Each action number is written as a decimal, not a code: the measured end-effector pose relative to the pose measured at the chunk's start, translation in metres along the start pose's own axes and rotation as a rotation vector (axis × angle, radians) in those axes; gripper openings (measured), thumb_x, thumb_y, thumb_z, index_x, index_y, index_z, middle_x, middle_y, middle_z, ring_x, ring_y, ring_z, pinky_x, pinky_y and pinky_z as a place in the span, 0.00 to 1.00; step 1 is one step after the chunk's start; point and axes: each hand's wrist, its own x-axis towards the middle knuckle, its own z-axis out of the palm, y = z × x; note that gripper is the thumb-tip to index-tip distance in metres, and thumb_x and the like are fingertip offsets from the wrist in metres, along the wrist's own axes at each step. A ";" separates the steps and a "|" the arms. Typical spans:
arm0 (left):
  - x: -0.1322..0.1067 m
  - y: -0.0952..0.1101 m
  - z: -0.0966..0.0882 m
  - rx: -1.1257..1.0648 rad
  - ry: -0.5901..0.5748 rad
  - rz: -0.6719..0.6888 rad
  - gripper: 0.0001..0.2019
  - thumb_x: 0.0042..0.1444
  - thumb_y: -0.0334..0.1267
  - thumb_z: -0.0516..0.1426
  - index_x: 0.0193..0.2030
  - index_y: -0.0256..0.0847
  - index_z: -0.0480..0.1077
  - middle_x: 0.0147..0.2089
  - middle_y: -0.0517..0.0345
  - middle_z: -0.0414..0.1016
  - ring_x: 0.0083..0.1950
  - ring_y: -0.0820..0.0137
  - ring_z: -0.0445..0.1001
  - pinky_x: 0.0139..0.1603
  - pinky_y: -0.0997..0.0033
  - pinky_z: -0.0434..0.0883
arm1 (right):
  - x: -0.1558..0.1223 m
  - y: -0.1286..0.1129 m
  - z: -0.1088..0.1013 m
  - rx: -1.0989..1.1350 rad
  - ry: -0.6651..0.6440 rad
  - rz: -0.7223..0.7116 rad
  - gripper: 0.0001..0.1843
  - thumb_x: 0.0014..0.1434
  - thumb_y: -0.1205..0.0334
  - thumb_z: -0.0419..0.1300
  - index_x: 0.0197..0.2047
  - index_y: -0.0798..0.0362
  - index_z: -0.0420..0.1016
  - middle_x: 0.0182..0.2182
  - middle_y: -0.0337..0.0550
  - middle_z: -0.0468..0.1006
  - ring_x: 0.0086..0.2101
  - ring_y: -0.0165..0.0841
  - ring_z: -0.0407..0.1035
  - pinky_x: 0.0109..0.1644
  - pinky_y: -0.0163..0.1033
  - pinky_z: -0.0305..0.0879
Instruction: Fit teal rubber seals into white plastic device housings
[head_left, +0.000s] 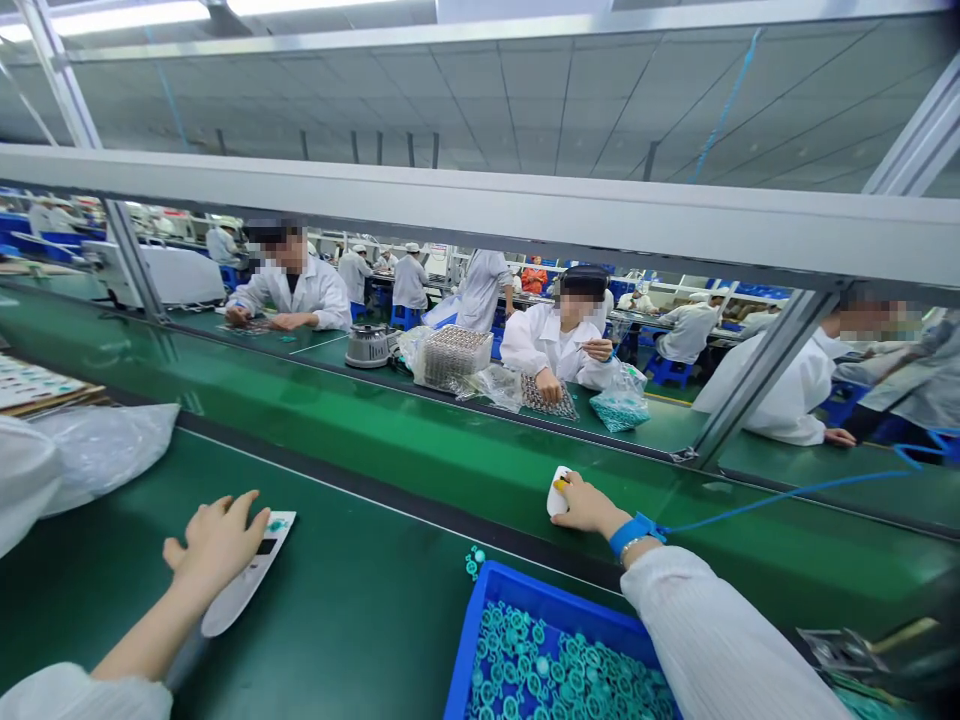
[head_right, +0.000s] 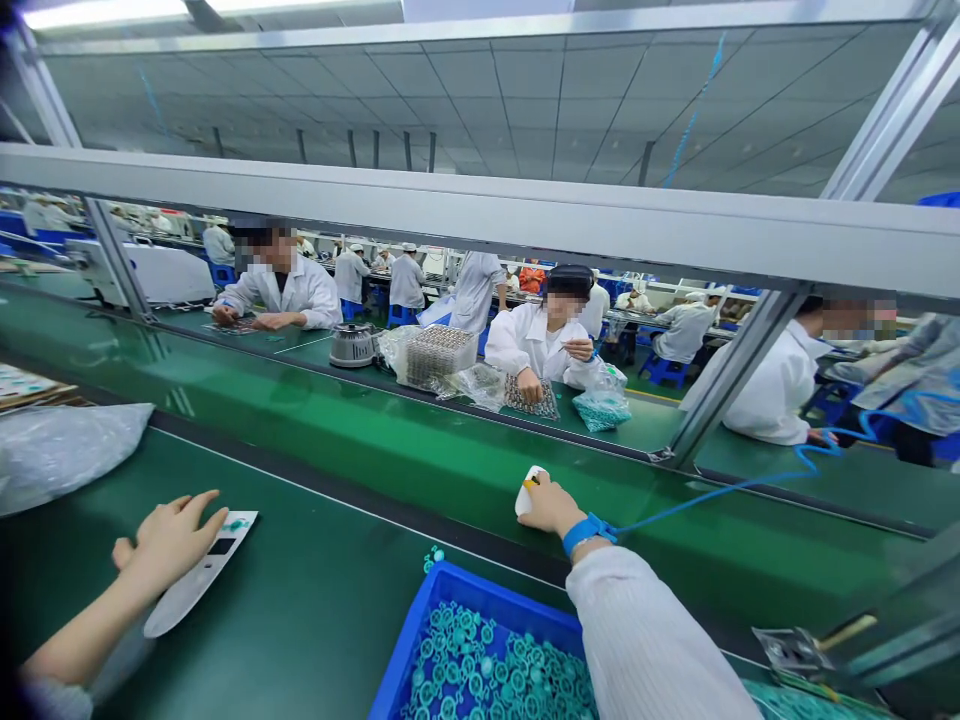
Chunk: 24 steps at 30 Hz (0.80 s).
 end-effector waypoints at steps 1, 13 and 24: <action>-0.004 0.011 -0.003 0.047 0.015 0.009 0.19 0.56 0.50 0.47 0.45 0.40 0.69 0.52 0.45 0.69 0.65 0.35 0.49 0.55 0.26 0.42 | -0.002 -0.002 -0.001 0.013 0.010 -0.020 0.14 0.62 0.58 0.57 0.50 0.52 0.70 0.48 0.45 0.72 0.44 0.35 0.70 0.45 0.43 0.70; -0.111 0.214 0.030 -1.183 -0.803 -0.104 0.18 0.60 0.45 0.51 0.53 0.39 0.65 0.54 0.45 0.71 0.55 0.61 0.71 0.54 0.62 0.68 | -0.036 -0.119 -0.051 0.255 0.201 -0.228 0.30 0.56 0.57 0.62 0.59 0.55 0.60 0.51 0.50 0.70 0.46 0.35 0.69 0.48 0.40 0.69; -0.136 0.237 0.018 -1.726 -1.073 -0.348 0.20 0.65 0.48 0.41 0.45 0.35 0.65 0.28 0.60 0.66 0.20 0.80 0.63 0.18 0.82 0.61 | -0.149 -0.097 -0.030 0.199 0.157 -0.309 0.13 0.62 0.66 0.51 0.47 0.55 0.71 0.42 0.49 0.77 0.42 0.34 0.73 0.46 0.41 0.71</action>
